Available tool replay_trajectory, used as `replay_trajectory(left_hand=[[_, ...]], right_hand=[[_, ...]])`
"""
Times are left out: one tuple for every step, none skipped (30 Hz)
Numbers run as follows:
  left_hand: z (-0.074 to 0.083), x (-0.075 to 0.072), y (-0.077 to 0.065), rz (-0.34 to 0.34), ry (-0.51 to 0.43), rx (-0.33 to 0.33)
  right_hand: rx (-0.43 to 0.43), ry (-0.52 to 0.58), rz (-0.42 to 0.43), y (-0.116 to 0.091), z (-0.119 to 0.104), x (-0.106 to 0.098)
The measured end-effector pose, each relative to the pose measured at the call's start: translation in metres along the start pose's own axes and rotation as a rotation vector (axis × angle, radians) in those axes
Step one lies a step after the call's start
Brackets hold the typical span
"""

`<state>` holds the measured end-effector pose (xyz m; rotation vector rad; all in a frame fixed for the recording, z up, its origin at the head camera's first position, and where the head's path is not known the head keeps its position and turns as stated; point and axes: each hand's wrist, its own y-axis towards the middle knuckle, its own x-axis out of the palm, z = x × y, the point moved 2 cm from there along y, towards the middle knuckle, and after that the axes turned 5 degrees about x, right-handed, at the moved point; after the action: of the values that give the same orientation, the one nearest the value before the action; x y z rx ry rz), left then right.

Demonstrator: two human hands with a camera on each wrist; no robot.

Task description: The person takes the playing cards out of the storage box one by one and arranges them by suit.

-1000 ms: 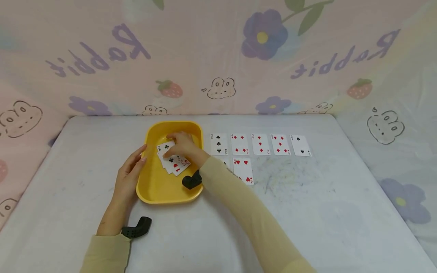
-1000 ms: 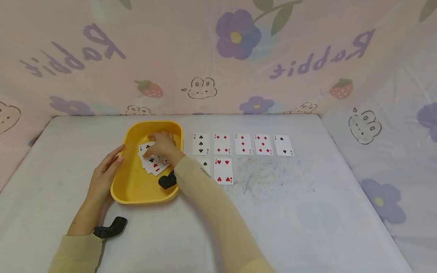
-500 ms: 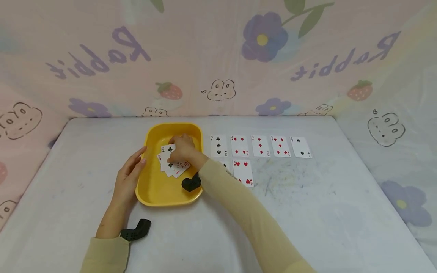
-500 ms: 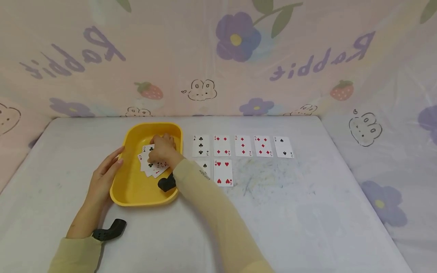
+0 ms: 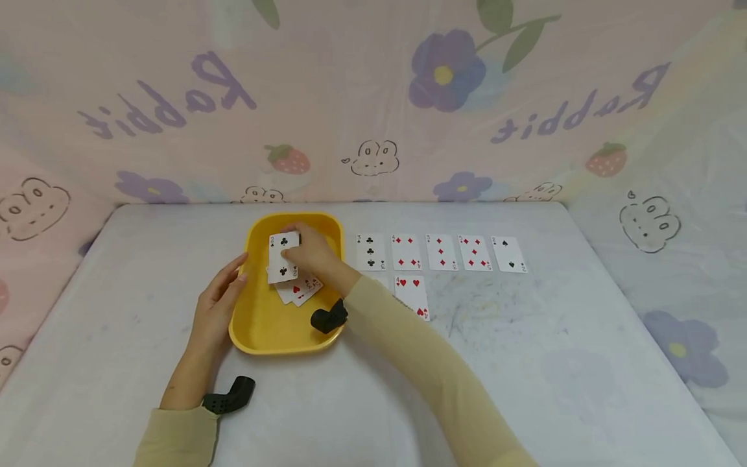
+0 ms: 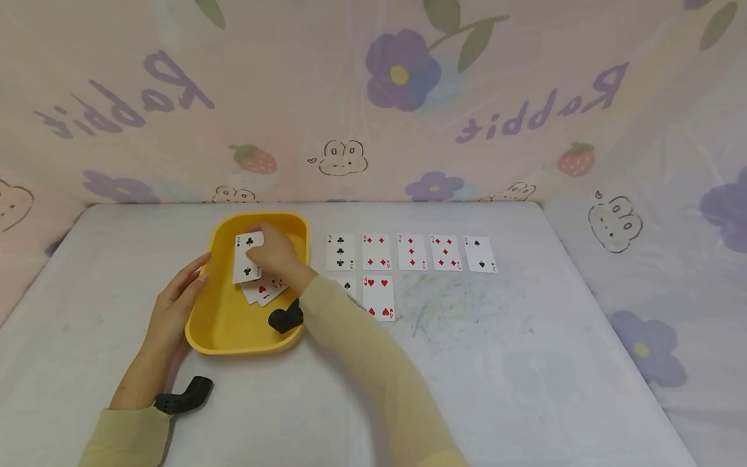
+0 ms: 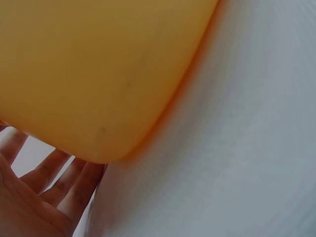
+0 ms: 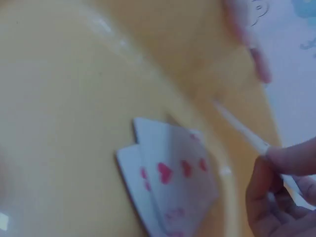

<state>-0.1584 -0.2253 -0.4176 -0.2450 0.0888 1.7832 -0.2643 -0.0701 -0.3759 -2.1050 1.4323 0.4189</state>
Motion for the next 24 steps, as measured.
replay_trajectory(left_hand=[[0.000, 0.000, 0.000, 0.000, 0.016, -0.002], [0.000, 0.000, 0.000, 0.000, 0.031, -0.005], [0.000, 0.000, 0.000, 0.000, 0.039, -0.009], [0.000, -0.001, 0.000, -0.001, 0.046, -0.012], [0.000, -0.001, -0.001, -0.002, 0.047, -0.014], [0.000, -0.001, -0.001, -0.002, 0.046, -0.017], [0.000, -0.002, -0.001, -0.002, 0.047, -0.018], [0.000, -0.002, -0.001, -0.004, 0.044, -0.020], [0.000, -0.002, -0.001, -0.005, 0.040, -0.020], [0.000, -0.002, -0.001, -0.006, 0.030, -0.021], [0.000, -0.002, -0.001, -0.005, 0.029, -0.020], [0.000, -0.003, -0.001, -0.004, 0.029, -0.019], [0.001, -0.003, -0.001, -0.002, 0.030, -0.018], [0.001, -0.003, -0.001, -0.002, 0.030, -0.018], [0.001, -0.003, -0.002, -0.003, 0.029, -0.017], [0.001, -0.003, -0.001, -0.002, 0.026, -0.016], [0.002, -0.003, -0.001, -0.002, 0.028, -0.017], [0.002, -0.003, -0.001, -0.002, 0.027, -0.018], [0.002, -0.003, -0.001, -0.002, 0.023, -0.020], [0.002, -0.003, -0.001, -0.003, 0.022, -0.021], [0.002, -0.002, -0.001, -0.003, 0.021, -0.023], [0.002, -0.002, -0.001, -0.001, 0.018, -0.025], [0.002, -0.002, -0.001, -0.001, 0.024, -0.025], [0.001, -0.002, -0.001, -0.001, 0.024, -0.025]], right_hand=[[-0.011, 0.026, -0.002, -0.003, -0.001, -0.005], [-0.021, 0.046, -0.001, -0.005, -0.002, -0.010], [-0.030, 0.065, 0.000, -0.007, -0.002, -0.015], [-0.034, 0.082, -0.001, -0.010, -0.003, -0.020], [-0.038, 0.099, -0.007, -0.013, -0.002, -0.026], [-0.037, 0.121, -0.014, -0.016, -0.001, -0.031], [-0.034, 0.139, -0.020, -0.019, 0.001, -0.036], [-0.026, 0.158, -0.025, -0.021, 0.004, -0.041], [-0.015, 0.181, -0.035, -0.024, 0.007, -0.046], [-0.010, 0.192, -0.042, -0.027, 0.009, -0.051], [-0.005, 0.199, -0.046, -0.030, 0.012, -0.055], [0.001, 0.205, -0.046, -0.032, 0.016, -0.059], [0.004, 0.205, -0.044, -0.035, 0.019, -0.064], [0.008, 0.208, -0.044, -0.037, 0.022, -0.067], [0.007, 0.202, -0.039, -0.040, 0.025, -0.071], [0.003, 0.194, -0.034, -0.042, 0.029, -0.075], [0.004, 0.195, -0.033, -0.044, 0.033, -0.079], [0.003, 0.195, -0.029, -0.046, 0.037, -0.083], [-0.003, 0.193, -0.026, -0.049, 0.041, -0.086], [-0.008, 0.187, -0.020, -0.051, 0.046, -0.090], [-0.014, 0.180, -0.013, -0.054, 0.051, -0.094], [-0.017, 0.187, -0.014, -0.056, 0.057, -0.098], [-0.022, 0.192, -0.012, -0.058, 0.062, -0.102], [-0.028, 0.203, -0.011, -0.061, 0.068, -0.106]])
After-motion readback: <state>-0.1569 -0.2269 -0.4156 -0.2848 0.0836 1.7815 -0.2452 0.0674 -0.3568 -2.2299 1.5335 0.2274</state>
